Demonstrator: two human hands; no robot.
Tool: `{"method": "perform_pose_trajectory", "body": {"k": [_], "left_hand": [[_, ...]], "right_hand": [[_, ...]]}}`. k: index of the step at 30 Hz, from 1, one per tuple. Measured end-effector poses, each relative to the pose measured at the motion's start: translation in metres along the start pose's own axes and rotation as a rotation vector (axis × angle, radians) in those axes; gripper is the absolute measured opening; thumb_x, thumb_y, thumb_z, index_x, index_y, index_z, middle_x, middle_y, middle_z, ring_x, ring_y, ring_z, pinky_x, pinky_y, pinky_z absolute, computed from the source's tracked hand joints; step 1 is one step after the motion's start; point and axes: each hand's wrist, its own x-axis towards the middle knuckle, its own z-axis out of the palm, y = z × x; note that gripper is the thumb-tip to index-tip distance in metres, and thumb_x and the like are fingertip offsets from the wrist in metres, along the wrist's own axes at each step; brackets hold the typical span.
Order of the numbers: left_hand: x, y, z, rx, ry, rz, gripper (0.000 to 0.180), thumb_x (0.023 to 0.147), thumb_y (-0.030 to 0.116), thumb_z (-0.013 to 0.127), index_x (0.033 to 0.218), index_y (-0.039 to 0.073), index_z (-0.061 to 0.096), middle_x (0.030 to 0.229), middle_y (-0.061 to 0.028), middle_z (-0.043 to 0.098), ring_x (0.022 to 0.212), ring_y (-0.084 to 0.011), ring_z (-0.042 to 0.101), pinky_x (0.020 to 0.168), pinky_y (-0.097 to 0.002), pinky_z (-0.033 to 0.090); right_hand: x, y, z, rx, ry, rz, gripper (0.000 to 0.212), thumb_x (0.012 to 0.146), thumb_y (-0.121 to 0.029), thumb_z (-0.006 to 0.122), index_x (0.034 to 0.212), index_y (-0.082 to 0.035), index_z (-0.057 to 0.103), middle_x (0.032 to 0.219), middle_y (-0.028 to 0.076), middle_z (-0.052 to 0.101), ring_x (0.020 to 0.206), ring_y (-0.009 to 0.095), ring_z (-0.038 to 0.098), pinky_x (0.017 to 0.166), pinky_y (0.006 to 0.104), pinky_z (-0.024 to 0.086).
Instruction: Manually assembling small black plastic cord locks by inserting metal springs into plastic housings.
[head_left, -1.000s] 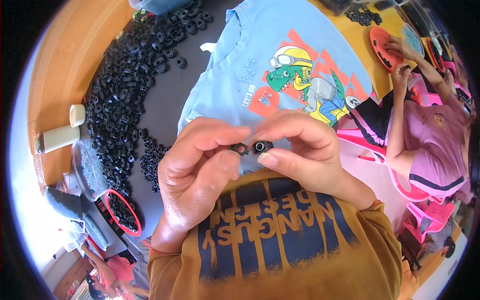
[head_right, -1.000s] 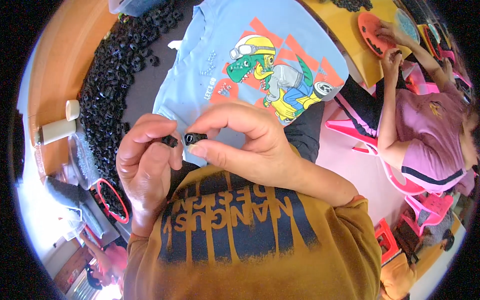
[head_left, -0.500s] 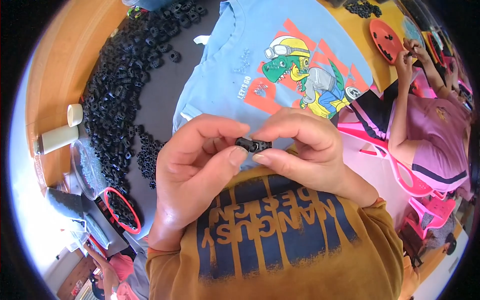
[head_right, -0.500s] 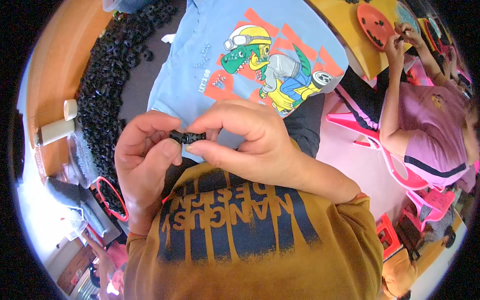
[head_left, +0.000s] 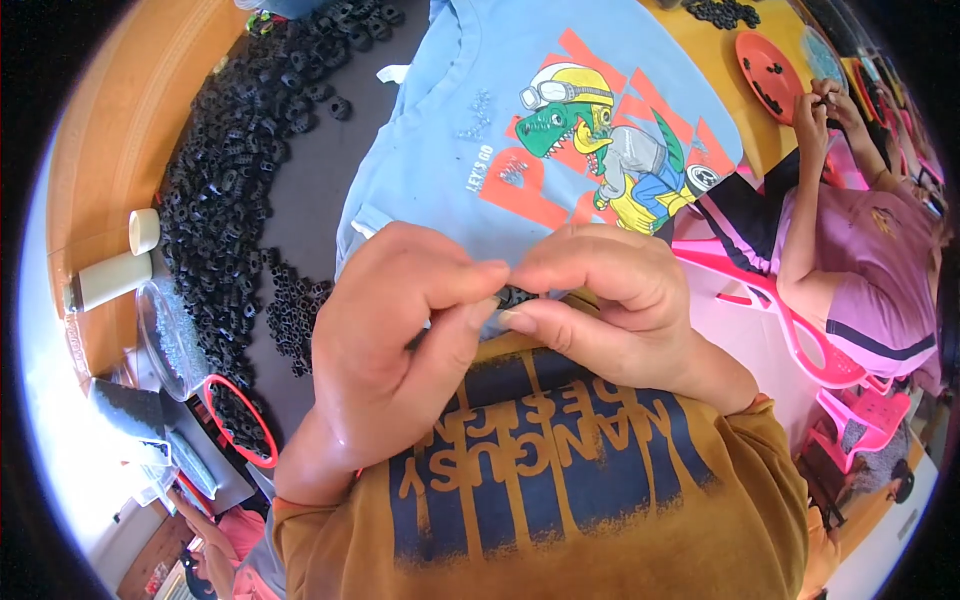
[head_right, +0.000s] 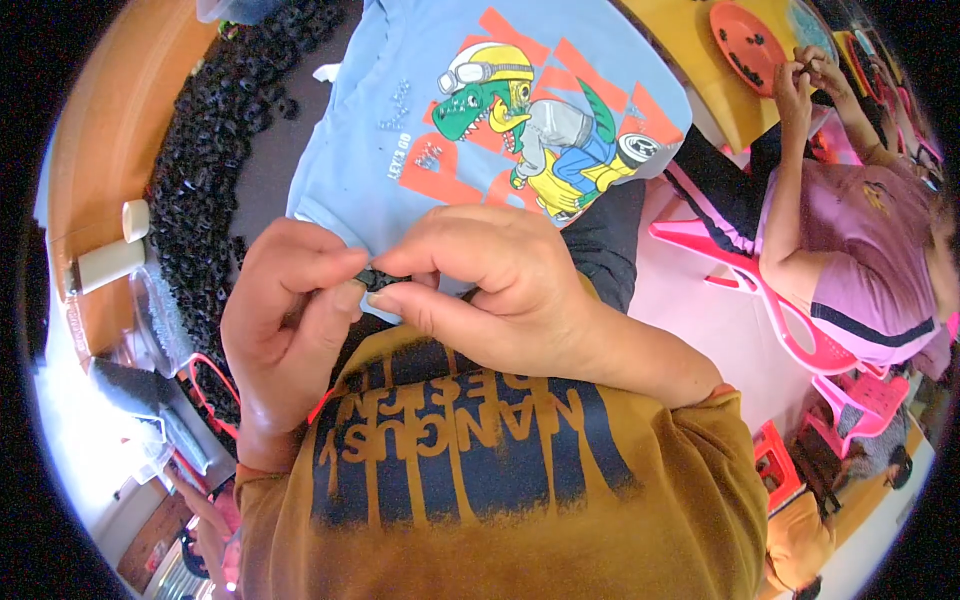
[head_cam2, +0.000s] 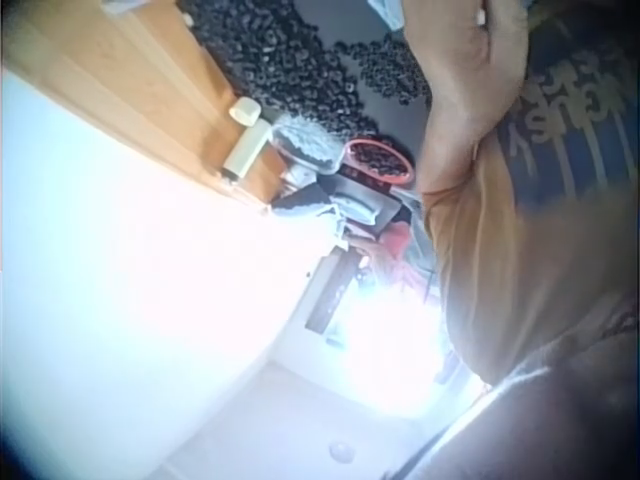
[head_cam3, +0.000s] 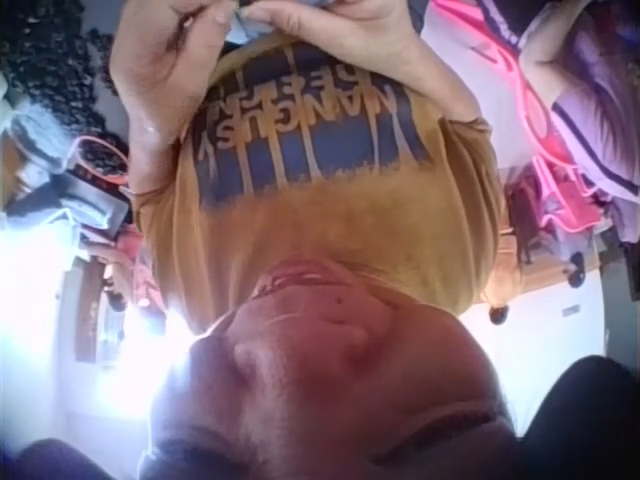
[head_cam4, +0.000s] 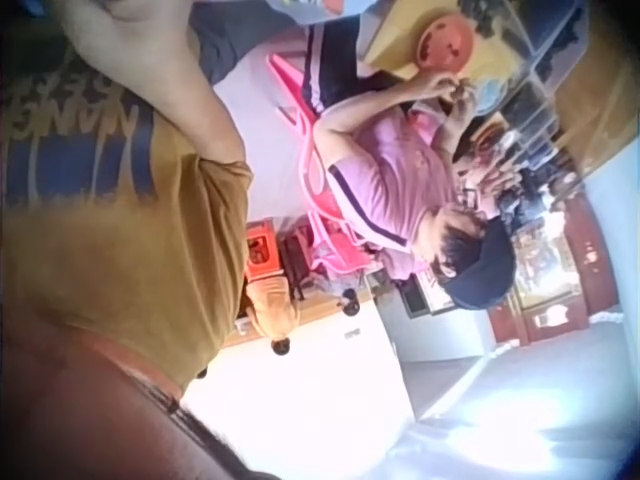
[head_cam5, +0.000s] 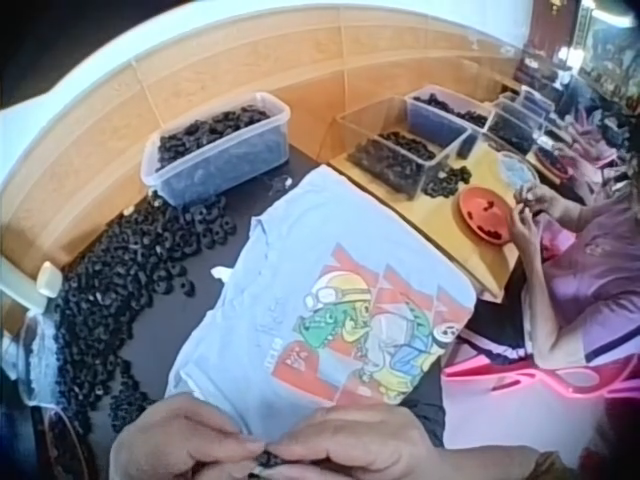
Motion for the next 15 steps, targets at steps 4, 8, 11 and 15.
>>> {"method": "perform_pose_trajectory", "body": {"k": [4, 8, 11, 15], "left_hand": [[0.006, 0.002, -0.004, 0.229, -0.060, 0.176, 0.025, 0.070, -0.008, 0.061, 0.094, -0.001, 0.063, 0.082, -0.0117, 0.058, 0.072, -0.0215, 0.058, 0.059, -0.0294, 0.047], [0.010, 0.001, -0.004, 0.220, -0.062, 0.233, 0.032, 0.065, -0.010, 0.062, 0.096, -0.001, 0.064, 0.082, -0.0128, 0.058, 0.069, -0.0215, 0.059, 0.056, -0.0278, 0.047], [0.005, 0.001, 0.004, 0.212, 0.025, 0.256, 0.036, 0.063, -0.012, 0.061, 0.098, -0.002, 0.063, 0.082, -0.0132, 0.058, 0.066, -0.0218, 0.058, 0.054, -0.0274, 0.047], [-0.002, -0.005, 0.019, 0.361, 0.182, 0.375, 0.040, 0.062, -0.014, 0.062, 0.101, -0.004, 0.063, 0.082, -0.0125, 0.058, 0.066, -0.0216, 0.058, 0.054, -0.0278, 0.048]], "right_hand": [[-0.003, 0.000, -0.001, -0.044, -0.034, -0.014, 0.013, 0.076, -0.004, 0.070, 0.086, 0.001, 0.064, 0.072, 0.007, 0.062, 0.061, 0.018, 0.060, 0.054, 0.0267, 0.044], [-0.007, 0.001, 0.004, 0.310, 0.019, 0.200, 0.011, 0.080, -0.004, 0.068, 0.088, 0.002, 0.064, 0.078, 0.005, 0.066, 0.067, 0.010, 0.060, 0.058, 0.0229, 0.045], [-0.008, -0.003, 0.007, 0.510, 0.034, 0.303, 0.009, 0.083, -0.003, 0.065, 0.091, 0.003, 0.064, 0.082, 0.005, 0.066, 0.073, 0.007, 0.060, 0.062, 0.0206, 0.048], [-0.013, -0.006, 0.013, 0.742, 0.056, 0.366, 0.009, 0.086, 0.000, 0.061, 0.094, 0.003, 0.063, 0.086, 0.007, 0.066, 0.080, 0.009, 0.062, 0.069, 0.0202, 0.050]]}}
